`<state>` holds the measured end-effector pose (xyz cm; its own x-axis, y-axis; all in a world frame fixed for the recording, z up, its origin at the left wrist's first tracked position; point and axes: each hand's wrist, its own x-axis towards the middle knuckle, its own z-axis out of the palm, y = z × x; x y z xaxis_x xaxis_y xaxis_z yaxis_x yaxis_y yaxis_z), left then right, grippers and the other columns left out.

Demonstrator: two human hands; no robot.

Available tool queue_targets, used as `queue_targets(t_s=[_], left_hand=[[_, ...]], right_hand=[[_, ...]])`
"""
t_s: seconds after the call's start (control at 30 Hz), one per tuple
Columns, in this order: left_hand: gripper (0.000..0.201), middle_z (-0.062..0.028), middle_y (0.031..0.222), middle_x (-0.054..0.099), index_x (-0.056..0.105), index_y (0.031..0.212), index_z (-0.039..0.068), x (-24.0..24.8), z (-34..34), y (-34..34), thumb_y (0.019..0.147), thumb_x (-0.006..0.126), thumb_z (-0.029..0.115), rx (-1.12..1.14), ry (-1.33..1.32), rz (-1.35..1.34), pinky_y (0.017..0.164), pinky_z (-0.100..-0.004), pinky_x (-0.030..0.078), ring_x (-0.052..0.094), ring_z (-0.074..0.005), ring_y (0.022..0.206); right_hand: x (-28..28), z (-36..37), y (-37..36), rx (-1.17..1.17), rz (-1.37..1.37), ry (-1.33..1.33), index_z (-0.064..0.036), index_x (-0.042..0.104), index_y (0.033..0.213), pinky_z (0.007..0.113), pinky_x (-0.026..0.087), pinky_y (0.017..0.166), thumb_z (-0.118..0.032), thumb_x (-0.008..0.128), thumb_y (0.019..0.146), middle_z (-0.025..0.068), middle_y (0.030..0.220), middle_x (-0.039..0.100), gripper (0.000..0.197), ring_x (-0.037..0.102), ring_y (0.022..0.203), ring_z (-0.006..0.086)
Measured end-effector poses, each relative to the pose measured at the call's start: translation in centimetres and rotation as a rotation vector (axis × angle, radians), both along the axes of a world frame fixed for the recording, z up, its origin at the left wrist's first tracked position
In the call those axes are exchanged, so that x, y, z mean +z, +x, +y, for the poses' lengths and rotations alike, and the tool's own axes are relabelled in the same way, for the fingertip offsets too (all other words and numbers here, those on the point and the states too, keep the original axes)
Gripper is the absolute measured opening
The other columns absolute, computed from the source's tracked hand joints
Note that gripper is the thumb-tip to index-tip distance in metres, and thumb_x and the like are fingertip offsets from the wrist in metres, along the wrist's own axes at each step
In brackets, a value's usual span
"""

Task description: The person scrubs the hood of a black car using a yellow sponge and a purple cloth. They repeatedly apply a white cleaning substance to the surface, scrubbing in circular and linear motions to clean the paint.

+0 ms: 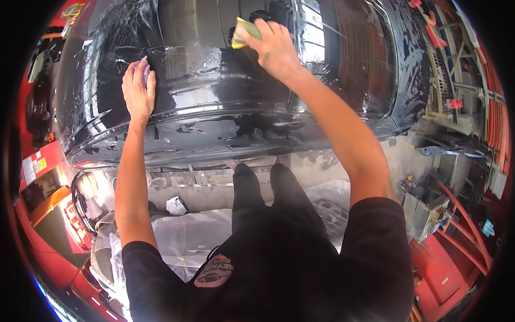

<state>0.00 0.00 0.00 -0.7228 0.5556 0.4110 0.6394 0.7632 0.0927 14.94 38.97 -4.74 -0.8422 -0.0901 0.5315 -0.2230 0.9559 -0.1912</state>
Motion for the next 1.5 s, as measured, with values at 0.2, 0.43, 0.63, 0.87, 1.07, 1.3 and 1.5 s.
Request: queue_targets(t_s=[0.2,0.43,0.63,0.87,1.07,1.3,1.5], left_hand=[[0.040,-0.0153,0.144,0.062,0.069,0.139,0.012,0.0,1.3,0.6,0.105,0.068,0.033,-0.003,0.040,0.037,0.110,-0.0500,0.046,0.060,-0.0380,0.130],[0.039,-0.0157,0.144,0.062,0.070,0.138,0.012,0.1,1.6,0.2,0.105,0.068,0.032,-0.030,0.058,0.037,0.111,-0.0504,0.046,0.060,-0.0388,0.131],[0.040,-0.0165,0.144,0.062,0.069,0.139,0.010,0.4,1.0,0.6,0.105,0.069,0.031,-0.002,0.032,0.039,0.111,-0.0506,0.045,0.059,-0.0386,0.131],[0.044,-0.0167,0.147,0.061,0.065,0.145,0.011,-0.1,1.2,0.2,0.109,0.063,0.036,-0.026,0.014,0.047,0.114,-0.0504,0.044,0.058,-0.0387,0.134],[0.040,-0.0173,0.145,0.061,0.068,0.141,0.010,0.7,1.5,0.8,0.105,0.068,0.028,-0.002,0.050,0.025,0.112,-0.0508,0.045,0.058,-0.0393,0.133],[0.040,-0.0176,0.146,0.060,0.067,0.139,0.009,0.5,2.2,0.8,0.103,0.069,0.026,-0.023,0.047,-0.003,0.112,-0.0508,0.044,0.058,-0.0400,0.132],[0.040,-0.0185,0.146,0.060,0.068,0.137,0.008,0.6,0.9,1.0,0.101,0.071,0.024,-0.001,0.057,0.006,0.112,-0.0516,0.044,0.058,-0.0399,0.132]], right_hand=[[-2.2,2.2,13.2,-0.034,-0.023,0.020,-0.0206,0.064,0.151,0.051,0.049,0.099,0.005,0.071,0.075,0.0205,0.142,0.060,0.081,0.063,0.115,0.0377],[-0.7,5.0,0.7,-0.259,0.034,-0.060,-0.0221,0.062,0.151,0.052,0.049,0.085,-0.010,0.073,0.093,0.0167,0.119,0.064,0.060,0.062,0.103,0.0384],[-2.6,-0.3,15.2,-0.272,-0.101,-0.130,-0.0170,0.066,0.150,0.053,0.048,0.097,-0.004,0.076,0.088,0.0279,0.138,0.062,0.064,0.062,0.112,0.0442],[-0.8,4.1,6.1,-0.402,-0.153,-0.144,-0.0202,0.058,0.155,0.053,0.048,0.089,-0.010,0.071,0.097,0.0188,0.120,0.063,0.061,0.064,0.103,0.0400],[-2.3,1.0,12.5,-0.282,-0.090,-0.133,-0.0159,0.065,0.150,0.053,0.048,0.094,-0.007,0.074,0.091,0.0261,0.136,0.061,0.060,0.062,0.109,0.0430],[-0.1,5.6,1.3,-0.453,-0.124,-0.168,-0.0191,0.061,0.152,0.055,0.049,0.091,-0.012,0.072,0.096,0.0198,0.127,0.063,0.058,0.063,0.105,0.0416],[-2.1,0.7,13.2,-0.214,-0.040,-0.086,-0.0166,0.058,0.158,0.056,0.048,0.095,-0.001,0.069,0.089,0.0276,0.138,0.060,0.071,0.061,0.111,0.0432]])
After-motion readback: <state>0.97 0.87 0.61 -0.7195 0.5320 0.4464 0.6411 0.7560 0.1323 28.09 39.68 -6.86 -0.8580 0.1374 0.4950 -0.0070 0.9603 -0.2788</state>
